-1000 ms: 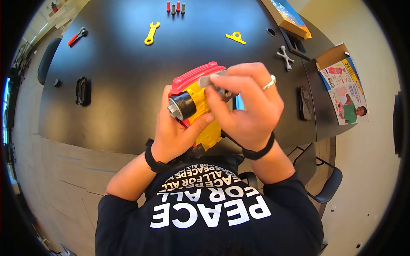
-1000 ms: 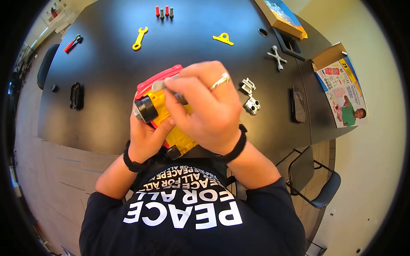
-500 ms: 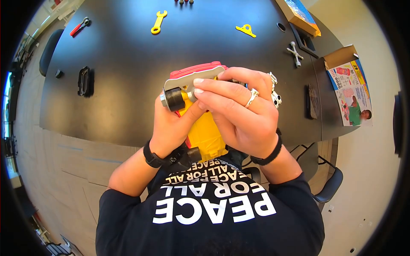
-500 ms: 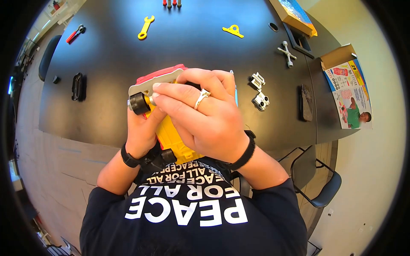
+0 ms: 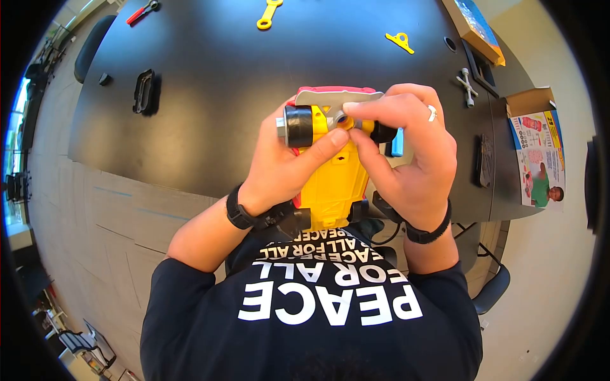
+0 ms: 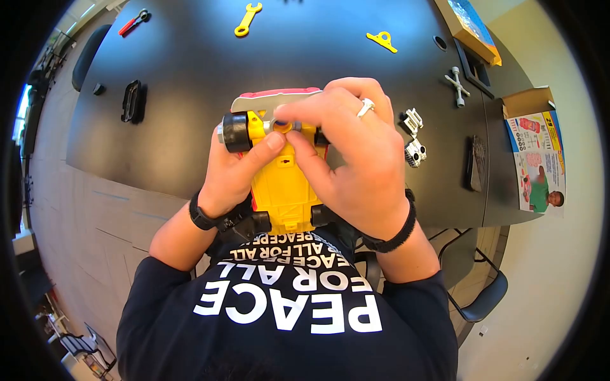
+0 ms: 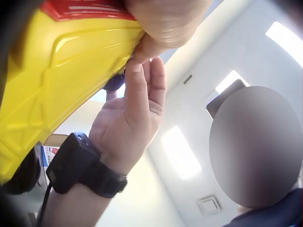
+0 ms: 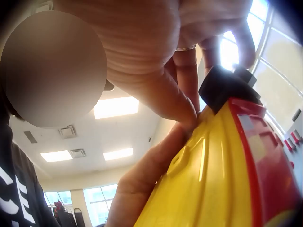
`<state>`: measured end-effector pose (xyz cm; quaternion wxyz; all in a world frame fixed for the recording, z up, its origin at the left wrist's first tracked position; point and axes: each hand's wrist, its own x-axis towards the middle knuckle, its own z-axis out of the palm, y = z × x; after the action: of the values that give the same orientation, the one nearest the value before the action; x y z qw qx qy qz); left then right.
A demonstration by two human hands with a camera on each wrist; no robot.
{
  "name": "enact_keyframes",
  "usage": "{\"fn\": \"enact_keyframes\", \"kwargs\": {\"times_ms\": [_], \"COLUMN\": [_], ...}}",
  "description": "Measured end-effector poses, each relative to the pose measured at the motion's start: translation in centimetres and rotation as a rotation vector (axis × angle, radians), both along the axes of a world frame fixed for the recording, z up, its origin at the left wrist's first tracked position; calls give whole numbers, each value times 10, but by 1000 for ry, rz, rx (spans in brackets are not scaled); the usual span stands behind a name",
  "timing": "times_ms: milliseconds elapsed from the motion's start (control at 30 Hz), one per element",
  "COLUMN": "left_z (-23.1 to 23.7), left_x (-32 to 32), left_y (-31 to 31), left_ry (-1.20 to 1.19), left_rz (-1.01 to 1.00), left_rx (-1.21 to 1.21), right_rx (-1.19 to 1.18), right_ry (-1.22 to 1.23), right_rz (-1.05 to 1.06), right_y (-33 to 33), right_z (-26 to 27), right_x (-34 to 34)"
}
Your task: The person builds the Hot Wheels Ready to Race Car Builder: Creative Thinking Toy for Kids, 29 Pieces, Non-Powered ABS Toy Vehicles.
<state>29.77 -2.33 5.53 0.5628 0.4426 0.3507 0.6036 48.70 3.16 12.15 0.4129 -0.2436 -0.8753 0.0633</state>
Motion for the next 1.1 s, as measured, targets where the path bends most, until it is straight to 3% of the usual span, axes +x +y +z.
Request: {"fn": "enact_keyframes", "kwargs": {"times_ms": [133, 200, 267, 333, 400, 433, 533, 600, 700, 867, 1000, 1067, 1100], "left_z": [-7, -7, -10, -9, -8, -8, -5, -3, -4, -7, -9, -10, -12], "left_x": [0, -1, -12, -18, -22, -22, -26, -29, -29, -25, -29, -29, -28], "left_y": [-3, -6, -8, -8, -6, -5, -2, -1, 2, 0, -1, -1, 0], "left_ry": [-35, -70, -31, -50, -71, -78, -75, -65, -94, -75, -75, -96, -96], "left_rz": [-8, 37, 60, 118, 109, 117, 125, 127, 84, 61, 59, 36, 34], "left_rx": [-11, -26, -17, 39, 27, 24, 1, -23, -33, -64, -94, -122, -122], "right_rx": [-159, -293, -531, -588, -411, -554, -434, -497, -465, -472, -681, -931, -840], "right_ry": [14, 359, 570, 186, -320, -294, -341, -313, -167, -288, -18, 145, 109], "right_rz": [57, 187, -38, -426, -562, -554, -524, -464, -181, -30, -43, -64, -41], "right_y": [5, 15, 20, 28, 35, 33, 23, 20, 17, 29, 19, 13, 14], "right_z": [-1, -18, -30, -41, -70, -78, -90, -93, -104, -120, -100, -84, -76], "right_x": [9, 15, 34, 61, 88, 89, 80, 70, 43, 37, 43, 50, 54]}}
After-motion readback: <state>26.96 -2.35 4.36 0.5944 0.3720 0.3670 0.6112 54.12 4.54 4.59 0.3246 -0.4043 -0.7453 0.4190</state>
